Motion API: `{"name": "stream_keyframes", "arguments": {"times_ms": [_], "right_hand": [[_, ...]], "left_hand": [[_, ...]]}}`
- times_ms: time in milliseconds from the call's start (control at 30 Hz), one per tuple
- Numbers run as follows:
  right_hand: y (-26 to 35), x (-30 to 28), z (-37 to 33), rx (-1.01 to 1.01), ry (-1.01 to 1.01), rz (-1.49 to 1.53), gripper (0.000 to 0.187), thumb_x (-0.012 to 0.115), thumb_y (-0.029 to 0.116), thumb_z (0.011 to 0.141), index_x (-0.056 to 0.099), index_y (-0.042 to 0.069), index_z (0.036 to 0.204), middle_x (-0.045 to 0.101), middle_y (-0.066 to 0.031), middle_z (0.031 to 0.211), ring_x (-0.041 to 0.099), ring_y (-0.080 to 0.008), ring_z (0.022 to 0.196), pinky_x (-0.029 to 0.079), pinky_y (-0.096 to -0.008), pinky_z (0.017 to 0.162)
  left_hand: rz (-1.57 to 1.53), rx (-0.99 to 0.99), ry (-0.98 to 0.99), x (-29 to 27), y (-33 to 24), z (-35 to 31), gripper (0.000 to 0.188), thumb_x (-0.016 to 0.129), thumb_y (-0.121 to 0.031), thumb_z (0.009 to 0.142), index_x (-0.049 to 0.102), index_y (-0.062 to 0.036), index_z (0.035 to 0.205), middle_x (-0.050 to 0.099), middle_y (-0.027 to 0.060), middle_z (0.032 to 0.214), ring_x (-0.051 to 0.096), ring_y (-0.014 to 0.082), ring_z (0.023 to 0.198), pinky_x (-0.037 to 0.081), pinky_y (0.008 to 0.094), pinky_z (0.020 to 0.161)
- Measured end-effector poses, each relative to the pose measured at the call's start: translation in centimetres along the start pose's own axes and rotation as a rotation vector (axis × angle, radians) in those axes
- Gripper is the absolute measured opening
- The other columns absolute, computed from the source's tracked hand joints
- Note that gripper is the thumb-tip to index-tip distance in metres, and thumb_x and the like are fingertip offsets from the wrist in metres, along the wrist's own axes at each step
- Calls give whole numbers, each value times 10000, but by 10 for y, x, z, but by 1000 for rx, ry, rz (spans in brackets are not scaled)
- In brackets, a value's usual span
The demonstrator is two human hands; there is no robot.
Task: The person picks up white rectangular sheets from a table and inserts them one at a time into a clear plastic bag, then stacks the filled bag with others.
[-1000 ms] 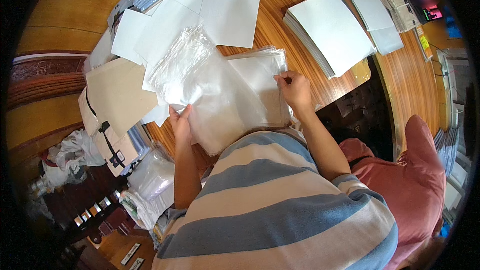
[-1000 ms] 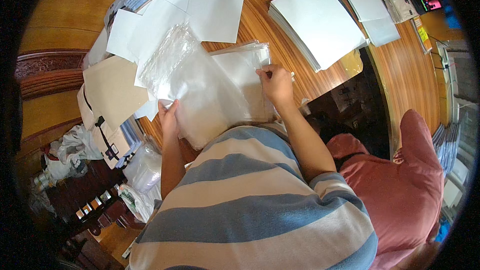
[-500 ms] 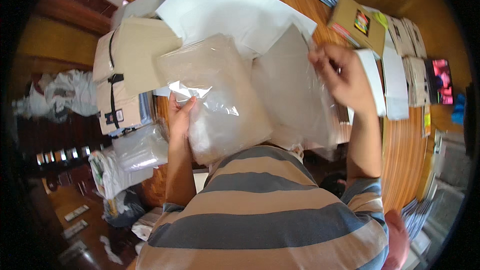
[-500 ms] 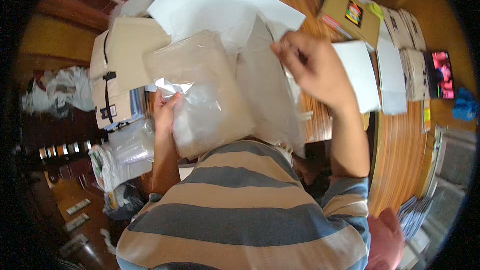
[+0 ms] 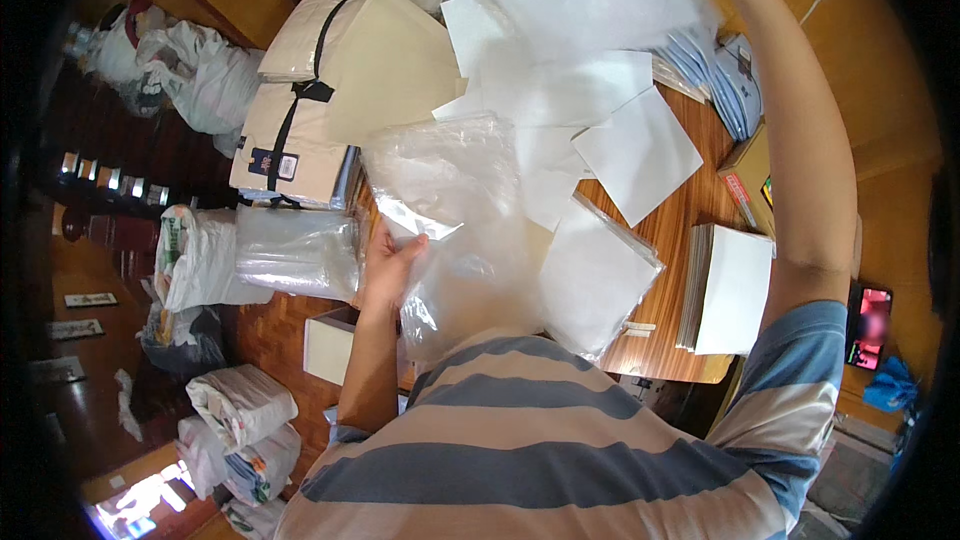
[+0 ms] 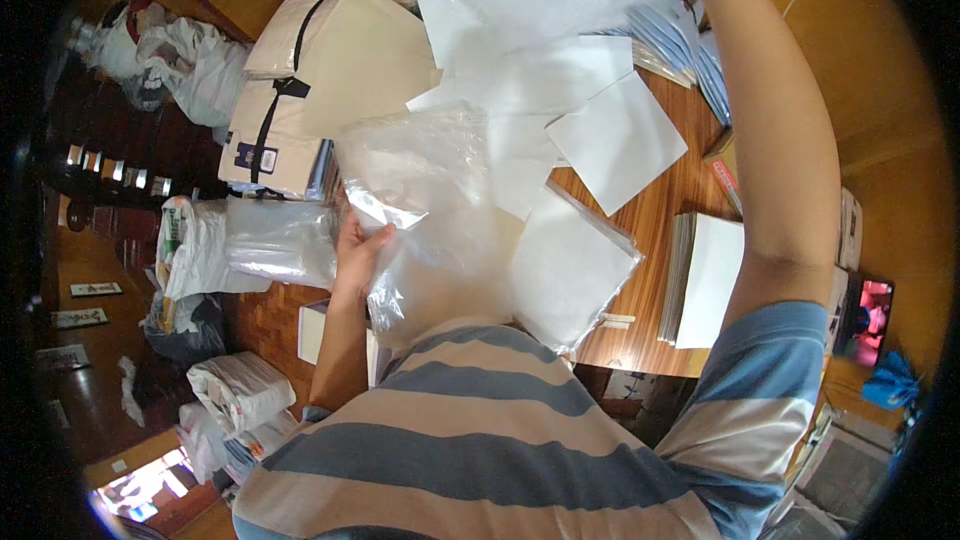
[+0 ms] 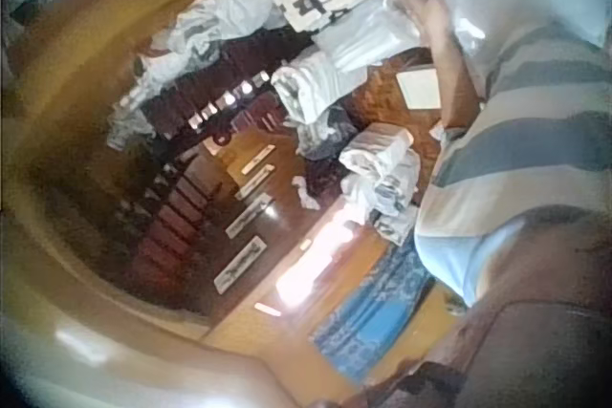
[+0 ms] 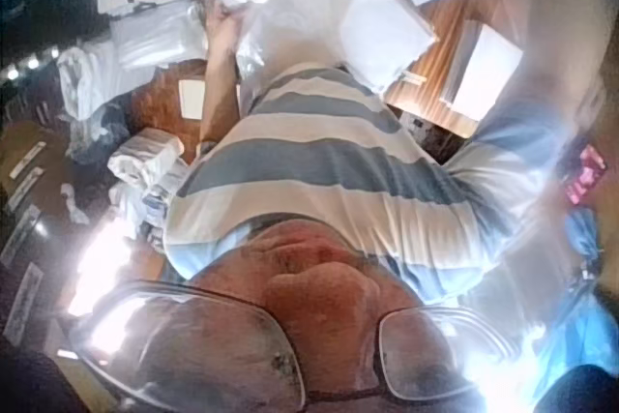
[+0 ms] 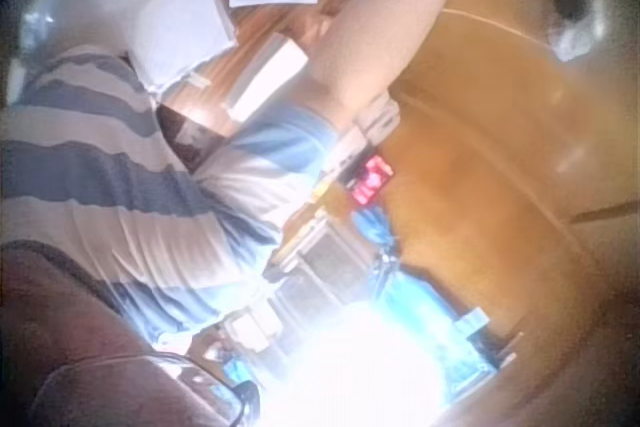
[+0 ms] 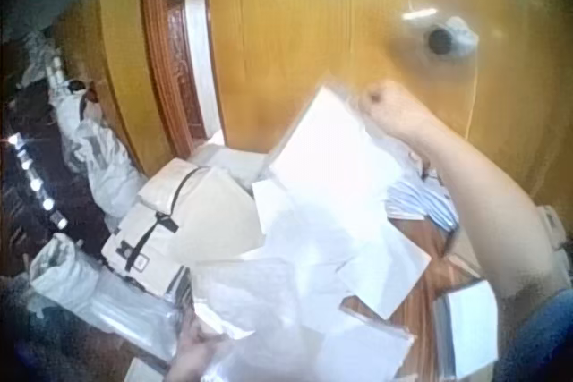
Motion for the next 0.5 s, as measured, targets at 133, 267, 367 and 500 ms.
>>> {"name": "stream_keyframes", "arguments": {"times_ms": [133, 267, 367, 500], "right_hand": [[-1, 12, 30, -149, -148, -184, 404, 570, 336, 946, 718, -31, 865, 676, -308, 830, 694, -436, 774, 532, -510, 721], [11, 36, 45, -63, -59, -301, 425, 566, 342, 950, 726, -46, 883, 675, -332, 870, 695, -468, 877, 548, -528, 774], [8, 4, 60, -70, -283, -287, 440, 554, 354, 964, 729, -45, 905, 684, -322, 892, 694, -470, 892, 549, -534, 797], [16, -13, 80, -159, -407, -289, 444, 531, 363, 980, 726, -35, 948, 699, -298, 937, 683, -478, 925, 539, -534, 843]], "left_hand": [[56, 38, -25, 0, 16, 2, 598, 663, 94, 878, 454, -27, 1426, 596, 81, 1313, 578, 185, 1184, 463, 311, 1009], [130, 61, -68, 0, 21, -9, 628, 667, 91, 878, 427, -24, 1446, 566, 98, 1354, 557, 201, 1219, 455, 319, 1025], [150, 60, -2, 19, 24, -6, 636, 675, 87, 875, 423, -19, 1450, 563, 101, 1365, 542, 208, 1243, 436, 339, 1058], [23, -71, 12, 22, 54, -3, 657, 683, 79, 874, 412, -19, 1464, 562, 103, 1376, 534, 217, 1261, 426, 349, 1076]]}}
Point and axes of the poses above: each hand's wrist, its own z-axis towards the middle knuckle, its own x-axis out of the palm, y = z × x, the point moved 5 cm from there along z, towards the middle knuckle
